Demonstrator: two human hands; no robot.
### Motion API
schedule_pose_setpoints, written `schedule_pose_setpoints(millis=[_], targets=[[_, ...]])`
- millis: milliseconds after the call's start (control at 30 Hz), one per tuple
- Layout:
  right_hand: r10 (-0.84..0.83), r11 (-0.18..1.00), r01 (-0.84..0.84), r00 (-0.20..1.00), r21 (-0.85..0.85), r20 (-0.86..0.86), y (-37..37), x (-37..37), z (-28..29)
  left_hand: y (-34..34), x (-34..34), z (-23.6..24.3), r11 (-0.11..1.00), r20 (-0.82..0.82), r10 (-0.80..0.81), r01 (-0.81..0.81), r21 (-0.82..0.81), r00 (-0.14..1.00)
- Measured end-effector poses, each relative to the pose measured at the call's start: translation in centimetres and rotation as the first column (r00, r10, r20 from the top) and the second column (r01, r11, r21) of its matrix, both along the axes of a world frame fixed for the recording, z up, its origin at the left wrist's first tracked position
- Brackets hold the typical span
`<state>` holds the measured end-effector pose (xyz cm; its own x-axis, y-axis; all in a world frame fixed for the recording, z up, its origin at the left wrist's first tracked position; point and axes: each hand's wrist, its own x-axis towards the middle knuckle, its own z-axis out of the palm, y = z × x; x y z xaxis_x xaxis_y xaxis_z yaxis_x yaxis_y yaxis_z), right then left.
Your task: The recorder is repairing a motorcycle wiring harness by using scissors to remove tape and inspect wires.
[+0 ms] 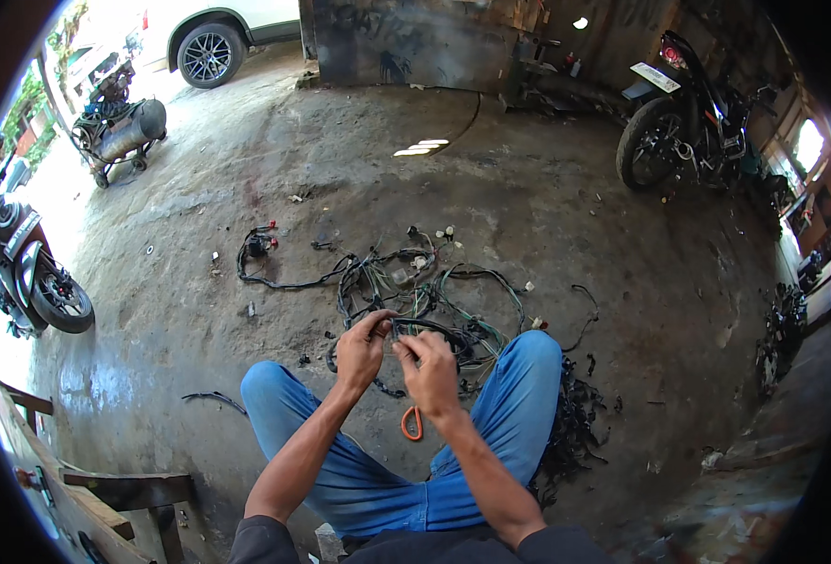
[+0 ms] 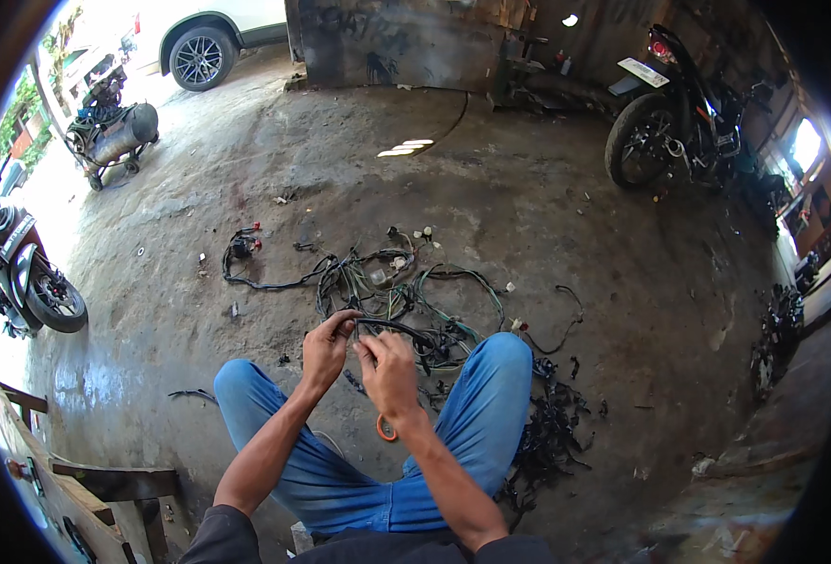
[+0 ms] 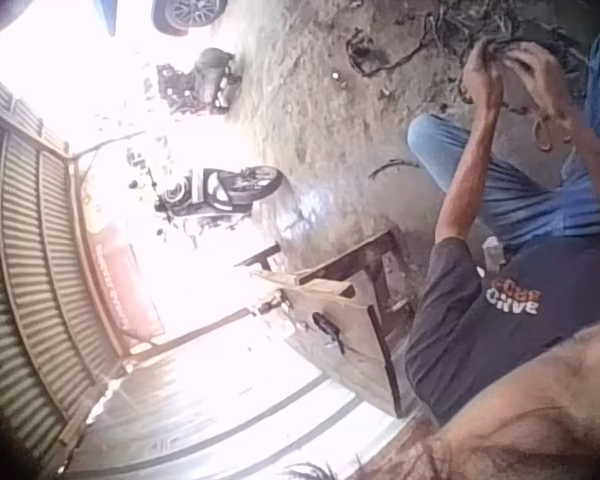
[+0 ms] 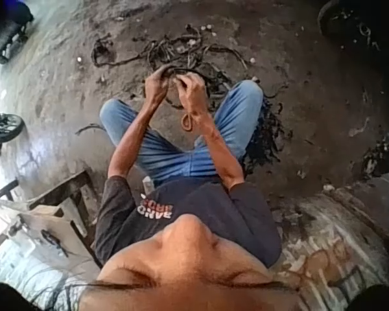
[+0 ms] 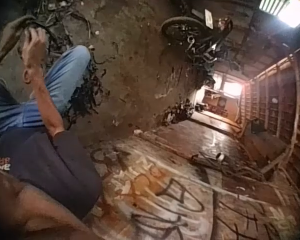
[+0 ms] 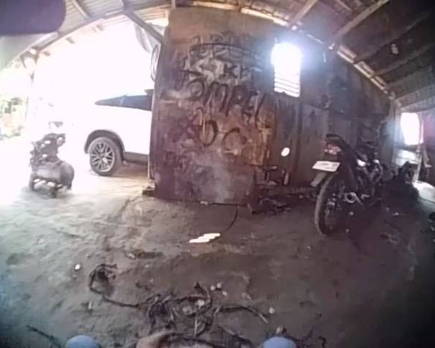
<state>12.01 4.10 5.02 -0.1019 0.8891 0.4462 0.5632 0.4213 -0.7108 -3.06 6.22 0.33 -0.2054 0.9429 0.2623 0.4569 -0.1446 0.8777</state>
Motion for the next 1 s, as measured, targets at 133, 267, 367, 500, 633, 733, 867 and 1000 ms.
schedule_pose_setpoints(millis=[133, 267, 367, 500, 633, 733, 867, 1000], targets=[[0.032, 0.993, -0.06, 0.968, 0.106, 0.249, 6.1, 5.1, 4.8, -1.0, 1.7, 2.9, 0.966, -0.249, -0.203, 0.235, 0.107, 0.947], [0.123, 0.984, -0.077, 0.946, -0.162, 0.299, 12.6, 6.2, 2.7, -0.4, 1.5, 3.3, 0.914, -0.374, -0.315, 0.384, 0.126, 0.872], [-0.064, 0.981, 0.108, 0.964, -0.158, 0.257, 13.5, 6.2, -0.9, -0.4, 1.4, 2.8, 0.927, -0.351, -0.282, 0.348, 0.14, 0.893], [-0.429, 0.883, 0.469, 0.806, -0.001, -0.408, 9.8, 6.2, 0.0, -0.9, 0.4, 3.3, 0.976, -0.186, -0.201, 0.213, 0.047, 0.962], [-0.043, 0.913, -0.147, 0.893, -0.381, -0.448, -1.1, 4.0, 1.1, -0.3, -0.1, 2.8, 0.991, -0.09, -0.13, 0.13, 0.002, 0.988], [-0.067, 0.955, -0.035, 0.942, -0.295, -0.328, -1.0, 1.2, -3.6, 0.4, 0.3, 2.4, 0.983, -0.032, -0.138, 0.133, -0.125, 0.99], [-0.002, 0.988, -0.053, 0.934, -0.144, -0.356, 2.5, -0.1, -7.1, 0.7, 0.3, 0.9, 0.968, 0.14, -0.205, 0.221, -0.115, 0.969], [-0.026, 0.874, -0.246, 0.837, -0.419, -0.547, 1.6, -0.2, -6.8, 0.9, -0.2, 1.0, 0.918, 0.452, -0.194, 0.324, -0.23, 0.87]])
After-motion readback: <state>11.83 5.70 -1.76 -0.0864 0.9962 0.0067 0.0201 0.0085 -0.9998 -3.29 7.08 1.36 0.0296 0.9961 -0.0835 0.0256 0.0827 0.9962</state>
